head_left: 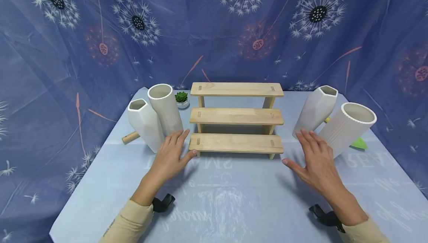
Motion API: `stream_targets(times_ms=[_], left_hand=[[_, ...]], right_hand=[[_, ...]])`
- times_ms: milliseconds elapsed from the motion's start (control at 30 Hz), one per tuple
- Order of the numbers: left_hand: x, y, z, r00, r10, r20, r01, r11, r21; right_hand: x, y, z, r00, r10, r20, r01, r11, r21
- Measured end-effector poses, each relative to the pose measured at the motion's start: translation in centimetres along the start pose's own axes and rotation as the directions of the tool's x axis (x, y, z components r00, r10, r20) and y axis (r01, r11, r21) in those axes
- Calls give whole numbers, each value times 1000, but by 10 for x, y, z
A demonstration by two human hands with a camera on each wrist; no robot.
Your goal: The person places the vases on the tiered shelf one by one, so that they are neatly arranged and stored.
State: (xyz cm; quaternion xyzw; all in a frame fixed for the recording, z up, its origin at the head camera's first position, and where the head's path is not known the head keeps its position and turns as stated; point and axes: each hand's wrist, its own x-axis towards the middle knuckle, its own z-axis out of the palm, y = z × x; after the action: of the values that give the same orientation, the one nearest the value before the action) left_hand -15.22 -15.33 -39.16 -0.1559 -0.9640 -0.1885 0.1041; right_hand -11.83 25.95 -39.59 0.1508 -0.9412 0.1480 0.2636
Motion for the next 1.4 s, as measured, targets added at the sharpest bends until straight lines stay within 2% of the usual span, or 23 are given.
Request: stream_targets(times_ms=[333, 733, 933, 1033, 1167, 1400], left_hand=[[4, -3, 0, 1000, -9, 17, 11, 992, -125], [6, -8, 5, 999, -41, 13, 43, 963, -267], [7, -10, 9, 997, -68, 23, 71, 926, -370], [9, -12, 11, 995, -87, 42, 96, 901, -422], [11, -15, 14, 995, -92, 41, 100, 881, -462], [14, -18, 16, 993, -108, 55, 121, 840, -529]], right_hand=[[-4, 1, -7, 996, 64, -55, -59, 995, 86], [-10, 6, -17, 977, 184, -105, -164, 972, 169], [-14, 7, -22, 956, 276, -101, -254, 948, 193], [-15, 8, -24, 944, 306, -119, -280, 940, 193], [-17, 10, -26, 924, 354, -144, -321, 924, 208], [-20, 19, -28, 890, 390, -237, -331, 909, 252]])
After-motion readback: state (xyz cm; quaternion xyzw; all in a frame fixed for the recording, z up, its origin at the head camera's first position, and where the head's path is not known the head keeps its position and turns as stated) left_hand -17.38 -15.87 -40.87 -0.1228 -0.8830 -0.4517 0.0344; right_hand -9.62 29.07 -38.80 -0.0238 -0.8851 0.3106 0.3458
